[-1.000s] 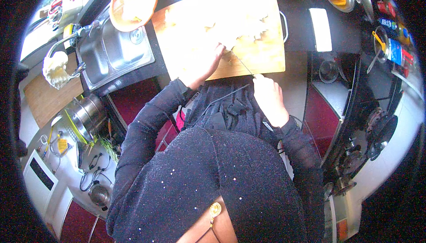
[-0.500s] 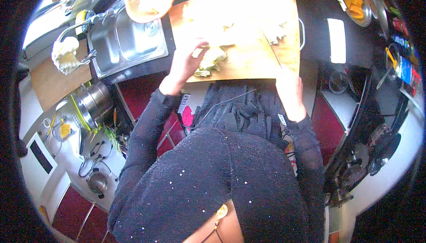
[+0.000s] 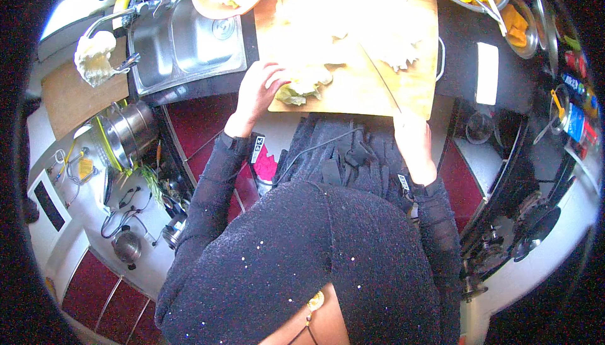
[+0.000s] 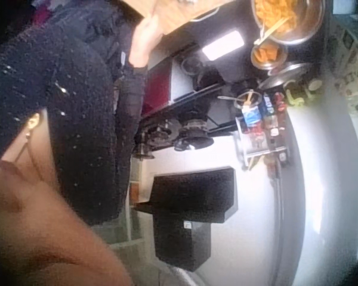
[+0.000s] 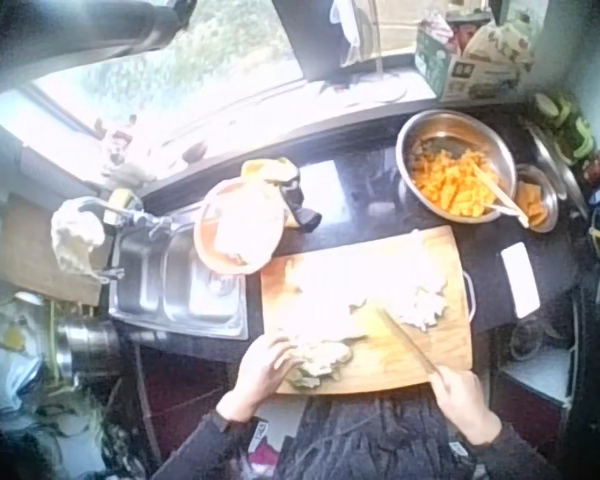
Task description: The person places a wooden cutting board on the kitchen counter, then repeatedly cuts cabbage leaves into smaller pieces using a knife. The chopped cabbage accumulates on the cutting board throughout the clip.
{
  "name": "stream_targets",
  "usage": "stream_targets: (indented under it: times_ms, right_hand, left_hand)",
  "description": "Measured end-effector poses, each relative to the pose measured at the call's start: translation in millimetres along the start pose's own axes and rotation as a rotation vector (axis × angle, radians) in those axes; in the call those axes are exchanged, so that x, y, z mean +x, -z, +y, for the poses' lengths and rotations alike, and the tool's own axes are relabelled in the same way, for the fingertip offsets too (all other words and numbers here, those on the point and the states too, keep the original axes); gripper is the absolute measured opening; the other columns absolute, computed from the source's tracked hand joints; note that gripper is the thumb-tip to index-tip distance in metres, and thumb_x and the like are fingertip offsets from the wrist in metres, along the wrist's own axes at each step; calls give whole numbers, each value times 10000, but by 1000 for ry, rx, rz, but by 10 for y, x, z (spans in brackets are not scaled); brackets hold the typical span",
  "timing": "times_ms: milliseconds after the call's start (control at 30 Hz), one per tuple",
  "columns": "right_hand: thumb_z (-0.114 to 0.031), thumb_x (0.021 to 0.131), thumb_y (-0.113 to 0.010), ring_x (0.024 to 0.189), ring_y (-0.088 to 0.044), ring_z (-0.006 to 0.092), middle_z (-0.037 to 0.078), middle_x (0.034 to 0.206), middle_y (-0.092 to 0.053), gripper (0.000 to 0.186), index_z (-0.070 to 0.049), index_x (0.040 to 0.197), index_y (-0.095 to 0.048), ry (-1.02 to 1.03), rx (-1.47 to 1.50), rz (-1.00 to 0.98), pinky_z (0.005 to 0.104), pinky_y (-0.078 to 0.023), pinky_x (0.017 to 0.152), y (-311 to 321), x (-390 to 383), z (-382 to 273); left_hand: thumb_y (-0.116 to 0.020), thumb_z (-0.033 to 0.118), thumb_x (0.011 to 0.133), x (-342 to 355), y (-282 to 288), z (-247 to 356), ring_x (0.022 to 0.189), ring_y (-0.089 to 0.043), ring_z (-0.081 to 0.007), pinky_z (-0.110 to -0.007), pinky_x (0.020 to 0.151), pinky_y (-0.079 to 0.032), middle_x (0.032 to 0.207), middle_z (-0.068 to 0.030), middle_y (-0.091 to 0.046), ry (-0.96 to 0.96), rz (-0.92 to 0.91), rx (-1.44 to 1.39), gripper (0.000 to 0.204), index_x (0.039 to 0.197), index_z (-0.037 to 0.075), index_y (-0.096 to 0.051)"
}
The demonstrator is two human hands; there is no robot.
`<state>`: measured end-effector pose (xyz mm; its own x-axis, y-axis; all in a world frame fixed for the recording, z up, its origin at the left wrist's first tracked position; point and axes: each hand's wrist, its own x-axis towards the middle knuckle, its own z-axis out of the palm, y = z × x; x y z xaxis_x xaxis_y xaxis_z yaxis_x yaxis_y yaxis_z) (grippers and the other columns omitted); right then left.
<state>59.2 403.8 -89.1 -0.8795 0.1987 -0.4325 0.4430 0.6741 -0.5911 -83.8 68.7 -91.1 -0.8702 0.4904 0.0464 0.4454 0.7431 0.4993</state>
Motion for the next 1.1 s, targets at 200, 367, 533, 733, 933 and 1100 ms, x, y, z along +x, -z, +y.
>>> stream_targets:
  times_ms: [200,367,533,733,933,1100]
  right_hand:
    - [-233,950,-566,798,-650,421,252,850,-654,253,-11,1013,-669,40,-12,24,449,-515,683,-27,-9,-57]
    - [-239,953,-567,759,-647,417,248,821,-651,251,-15,998,-670,20,42,35,444,-507,655,-39,-37,-54]
    - [-239,961,-568,729,-668,357,248,821,-653,277,3,1056,-662,-48,45,-15,388,-502,642,-11,-81,-41]
    - [-241,952,-571,752,-669,373,256,816,-651,273,9,1010,-664,-72,112,-23,406,-505,662,-26,-66,6]
    - [-257,952,-566,763,-631,441,248,792,-634,250,-21,916,-644,-95,120,-19,465,-494,630,-76,-46,84]
    - [-246,962,-554,750,-630,435,239,784,-638,240,-28,933,-647,-112,181,78,463,-487,625,-40,-85,115]
  left_hand:
    - [-743,145,797,254,-229,215,877,-623,-309,-385,775,-497,973,-84,-635,-67,-67,-94,178,941,89,-654]
    - [-730,97,784,472,-464,212,903,-606,-293,-379,750,-484,966,-95,-612,87,-134,-127,155,909,80,-639]
    - [-712,125,838,545,-371,253,873,-612,-268,-372,750,-475,919,-107,-618,149,-205,-186,120,885,64,-619]
    - [-620,104,922,689,-105,326,857,-645,-238,-333,775,-500,907,-116,-651,93,-68,-337,123,1020,32,-603]
    - [-650,83,910,872,-85,447,965,-648,-211,-339,879,-497,968,-97,-650,124,-137,-373,191,1067,4,-576]
    - [-644,87,906,920,-383,666,896,-646,-204,-330,834,-504,943,-104,-663,43,-214,-572,199,1086,22,-589]
